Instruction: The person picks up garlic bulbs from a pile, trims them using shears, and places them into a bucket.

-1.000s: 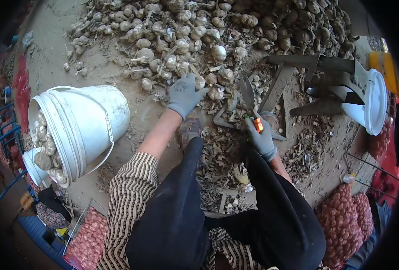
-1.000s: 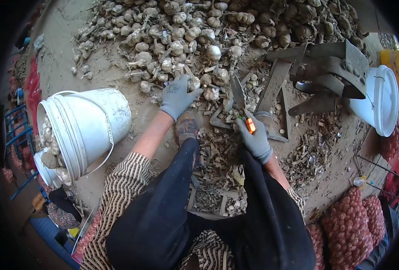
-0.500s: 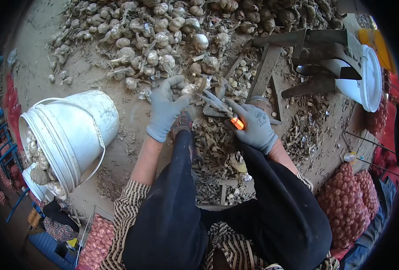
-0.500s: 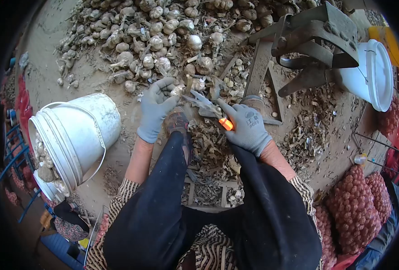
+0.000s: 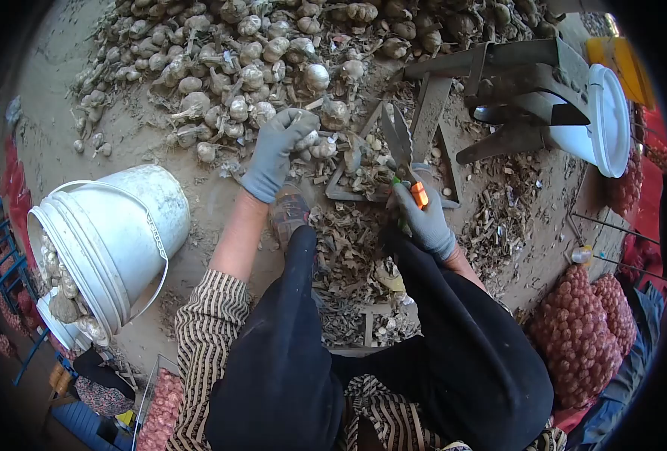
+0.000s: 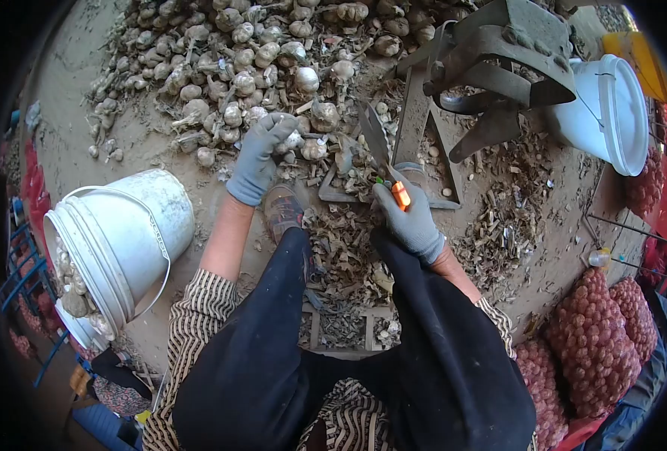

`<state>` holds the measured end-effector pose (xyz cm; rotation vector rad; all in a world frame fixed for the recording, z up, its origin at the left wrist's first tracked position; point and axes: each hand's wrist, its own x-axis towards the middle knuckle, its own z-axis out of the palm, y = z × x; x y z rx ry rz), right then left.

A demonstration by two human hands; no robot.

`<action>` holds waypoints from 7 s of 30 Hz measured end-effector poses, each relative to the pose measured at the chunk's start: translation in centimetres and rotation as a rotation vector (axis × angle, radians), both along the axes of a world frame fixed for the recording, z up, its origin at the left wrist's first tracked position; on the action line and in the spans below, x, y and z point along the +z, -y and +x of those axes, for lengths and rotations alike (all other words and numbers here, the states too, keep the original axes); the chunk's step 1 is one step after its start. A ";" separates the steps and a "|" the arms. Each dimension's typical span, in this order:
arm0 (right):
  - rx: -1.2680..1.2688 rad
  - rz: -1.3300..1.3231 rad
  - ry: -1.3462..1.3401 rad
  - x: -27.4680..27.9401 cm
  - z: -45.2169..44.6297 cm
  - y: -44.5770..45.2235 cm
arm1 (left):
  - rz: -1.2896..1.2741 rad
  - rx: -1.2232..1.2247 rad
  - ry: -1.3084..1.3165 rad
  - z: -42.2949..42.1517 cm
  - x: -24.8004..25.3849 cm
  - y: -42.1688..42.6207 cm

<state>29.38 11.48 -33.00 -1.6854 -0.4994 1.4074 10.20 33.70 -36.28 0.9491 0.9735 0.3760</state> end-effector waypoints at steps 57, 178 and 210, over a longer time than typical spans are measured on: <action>0.159 0.095 0.137 -4.7 -1.1 0.0 | 0.482 0.634 0.040 -18.6 18.9 9.5; 0.440 0.424 0.131 2.1 -0.9 -4.0 | 0.599 -0.505 -0.215 -2.4 8.6 8.9; 0.255 0.213 0.301 -2.1 -0.5 -1.9 | 1.450 -0.565 -1.044 3.9 2.8 -12.8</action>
